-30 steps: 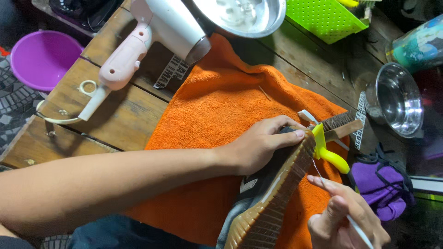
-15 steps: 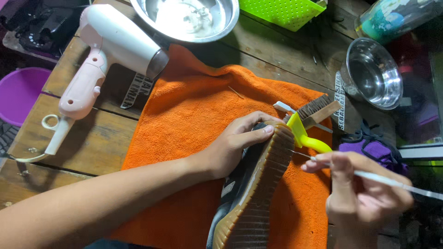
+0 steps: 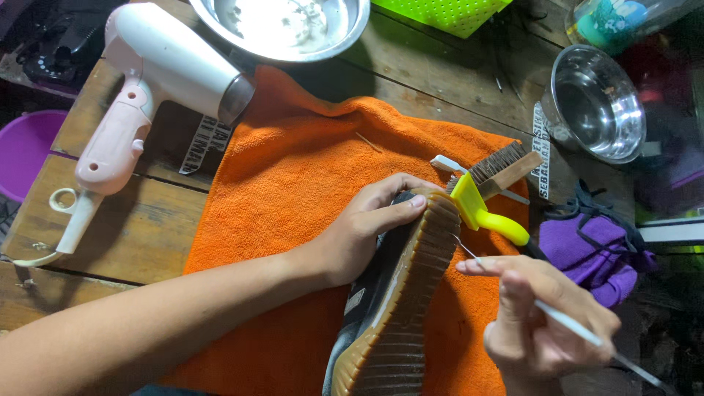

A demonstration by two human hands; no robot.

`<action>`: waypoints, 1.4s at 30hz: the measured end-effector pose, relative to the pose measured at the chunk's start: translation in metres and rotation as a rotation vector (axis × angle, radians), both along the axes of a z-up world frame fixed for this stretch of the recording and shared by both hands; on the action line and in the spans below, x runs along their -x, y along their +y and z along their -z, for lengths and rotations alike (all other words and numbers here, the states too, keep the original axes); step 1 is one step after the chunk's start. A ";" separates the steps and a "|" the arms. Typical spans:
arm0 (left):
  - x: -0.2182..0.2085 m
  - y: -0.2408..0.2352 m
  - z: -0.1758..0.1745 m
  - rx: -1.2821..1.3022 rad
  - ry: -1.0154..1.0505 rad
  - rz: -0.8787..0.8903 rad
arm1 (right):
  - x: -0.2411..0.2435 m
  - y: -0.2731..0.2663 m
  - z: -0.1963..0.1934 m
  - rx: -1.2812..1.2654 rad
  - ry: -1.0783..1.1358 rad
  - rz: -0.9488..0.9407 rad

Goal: The person cleans the sole of a brown shoe using a small metal pick to remove debris from the treads. They then use a yellow brush to scrub the sole, occasionally dipping the brush into a metal bowl containing a white substance. The shoe is held over an orange towel on a wooden table.

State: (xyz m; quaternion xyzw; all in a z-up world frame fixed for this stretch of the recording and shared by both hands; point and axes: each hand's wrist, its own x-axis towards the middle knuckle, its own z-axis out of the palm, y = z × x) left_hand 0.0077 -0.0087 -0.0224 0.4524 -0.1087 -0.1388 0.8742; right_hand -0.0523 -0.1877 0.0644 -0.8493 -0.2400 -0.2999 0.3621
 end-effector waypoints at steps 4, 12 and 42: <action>0.001 0.003 -0.005 0.004 -0.005 0.015 | 0.001 -0.017 0.017 0.166 -0.248 -0.026; 0.002 0.005 -0.008 0.056 -0.056 0.026 | 0.009 -0.033 0.034 0.262 -0.347 -0.099; 0.004 0.006 -0.010 -0.043 -0.061 -0.026 | 0.029 -0.001 0.023 -0.009 -0.013 0.062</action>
